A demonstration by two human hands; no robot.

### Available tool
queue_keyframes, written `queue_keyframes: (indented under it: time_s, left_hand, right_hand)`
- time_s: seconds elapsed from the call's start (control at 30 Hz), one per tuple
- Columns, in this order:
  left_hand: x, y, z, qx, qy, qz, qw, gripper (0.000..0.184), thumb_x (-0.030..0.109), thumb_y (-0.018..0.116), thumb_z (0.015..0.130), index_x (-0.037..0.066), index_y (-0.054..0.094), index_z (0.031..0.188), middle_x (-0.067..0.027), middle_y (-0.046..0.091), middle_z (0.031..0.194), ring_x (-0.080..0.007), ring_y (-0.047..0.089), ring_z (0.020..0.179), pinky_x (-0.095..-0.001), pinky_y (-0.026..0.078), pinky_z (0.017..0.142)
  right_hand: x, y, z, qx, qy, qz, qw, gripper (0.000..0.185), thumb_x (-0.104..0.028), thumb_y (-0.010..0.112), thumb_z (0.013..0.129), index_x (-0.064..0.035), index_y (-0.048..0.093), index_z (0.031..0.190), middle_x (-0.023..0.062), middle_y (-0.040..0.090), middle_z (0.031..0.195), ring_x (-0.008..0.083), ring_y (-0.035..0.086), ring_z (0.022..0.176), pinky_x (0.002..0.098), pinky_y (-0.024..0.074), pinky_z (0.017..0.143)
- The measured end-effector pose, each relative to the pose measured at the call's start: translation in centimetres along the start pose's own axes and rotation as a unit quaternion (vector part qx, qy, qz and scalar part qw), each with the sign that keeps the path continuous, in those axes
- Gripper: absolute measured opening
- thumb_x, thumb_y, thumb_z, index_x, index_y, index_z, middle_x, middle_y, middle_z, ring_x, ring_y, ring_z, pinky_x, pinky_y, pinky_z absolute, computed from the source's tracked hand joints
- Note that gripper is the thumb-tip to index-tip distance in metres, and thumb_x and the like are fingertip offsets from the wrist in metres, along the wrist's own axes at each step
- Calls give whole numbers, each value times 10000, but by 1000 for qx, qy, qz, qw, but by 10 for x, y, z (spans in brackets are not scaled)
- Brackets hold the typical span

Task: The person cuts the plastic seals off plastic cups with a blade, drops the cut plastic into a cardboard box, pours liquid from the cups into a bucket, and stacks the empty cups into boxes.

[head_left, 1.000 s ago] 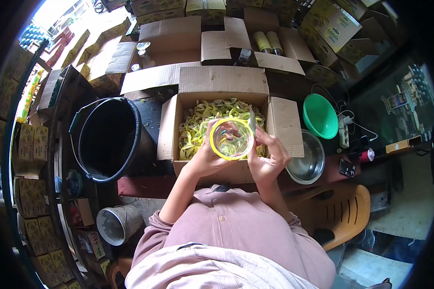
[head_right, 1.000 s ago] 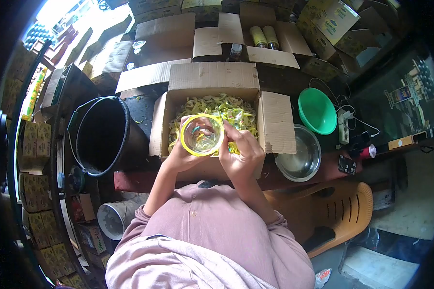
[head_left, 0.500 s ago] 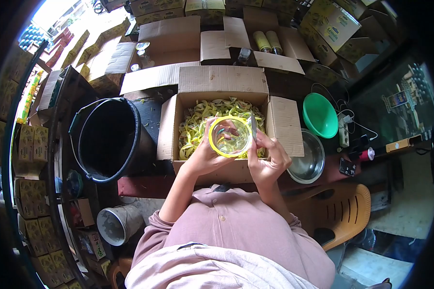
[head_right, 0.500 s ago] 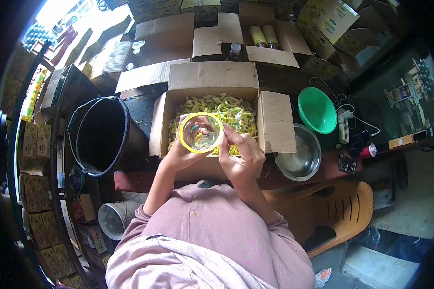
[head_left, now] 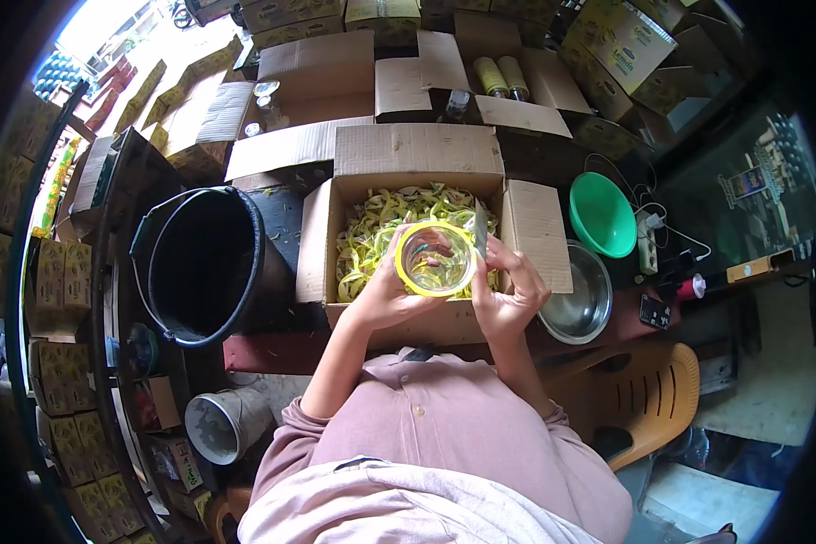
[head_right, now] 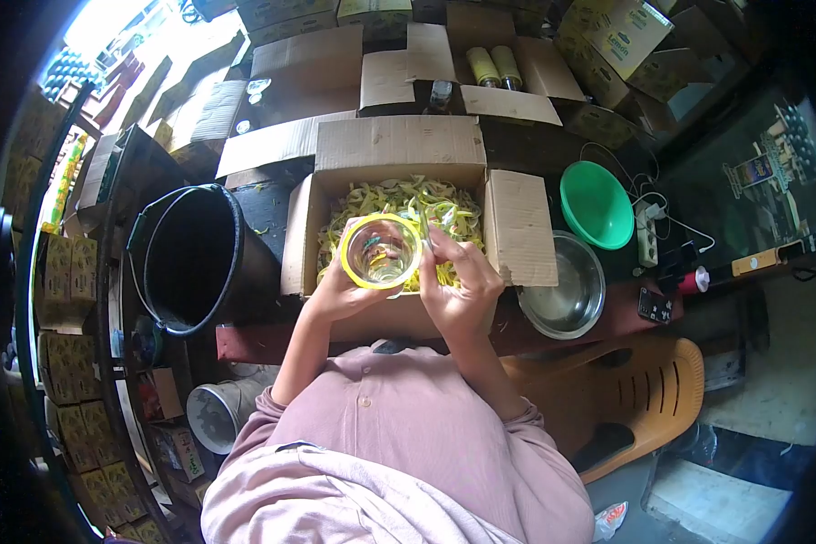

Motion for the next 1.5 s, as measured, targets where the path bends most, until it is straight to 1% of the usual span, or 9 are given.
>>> queue_keyframes:
  time_s: [0.27,0.37,0.47,0.6,0.7,0.8,1.03,1.4,1.5]
  left_hand:
    - [0,0,0,9,-7,-50,999,713,73,720,650,33,313,1234,-100,451,1120,-183,473,1048,-299,438,837]
    - [5,0,1,-8,-5,-1,1000,664,100,720,650,22,365,1206,-112,460,1119,-199,468,1053,-357,367,935]
    - [-1,-1,1,-46,67,116,990,684,89,733,632,15,363,1203,-100,420,1165,-182,439,1091,-292,397,897]
    - [-2,2,2,6,25,27,999,644,136,714,645,-8,394,1185,-109,472,1123,-211,453,1074,-389,195,1041]
    - [-3,2,-2,40,-42,-90,994,656,97,706,648,-15,372,1202,-104,457,1146,-188,454,1072,-342,312,980]
    - [-1,0,2,29,-5,-46,998,666,62,687,660,-18,342,1225,-107,437,1162,-181,455,1074,-294,377,916]
    - [-2,11,2,86,-4,-136,987,657,37,672,687,-25,313,1235,-120,405,1187,-196,432,1102,-314,352,940]
    - [2,9,3,87,8,5,996,638,39,687,652,-6,353,1194,-111,456,1111,-188,488,1016,-313,392,895]
    - [3,8,3,69,8,26,997,633,45,689,638,-4,370,1183,-108,466,1097,-188,489,1011,-309,392,892]
  right_hand:
    - [0,0,-11,-4,-7,3,1000,271,43,647,656,-48,641,911,61,584,632,142,577,545,251,463,532]
    - [1,1,-8,-1,-17,-10,1000,281,46,645,650,-51,641,914,56,585,637,142,579,550,255,464,535]
    - [2,1,-6,-3,-14,-20,1000,292,47,644,645,-52,639,920,52,586,642,142,584,560,259,466,541]
    - [1,1,-3,7,8,-7,1000,287,40,645,650,-45,635,925,51,588,642,140,591,565,261,471,551]
    - [1,0,-7,-7,21,10,1000,276,33,648,657,-40,634,923,51,594,645,132,595,564,253,472,549]
    - [-2,3,-9,0,23,30,999,266,30,649,662,-41,635,918,46,591,635,123,591,554,251,469,534]
    - [-4,6,-9,6,0,-18,1000,273,24,653,656,-62,644,915,47,587,636,137,582,550,256,468,527]
    - [-2,6,-7,-14,-8,-44,999,263,-11,648,675,-96,645,924,49,606,723,170,597,605,284,481,562]
    - [1,8,-3,-10,-30,-49,998,314,63,638,630,-43,642,925,53,589,629,125,580,554,233,451,534]
Point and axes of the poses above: each hand's wrist, its own z-axis towards the middle knuckle, its own y-axis out of the palm, x = y × z, the point moved 1 cm from there along z, towards the middle knuckle
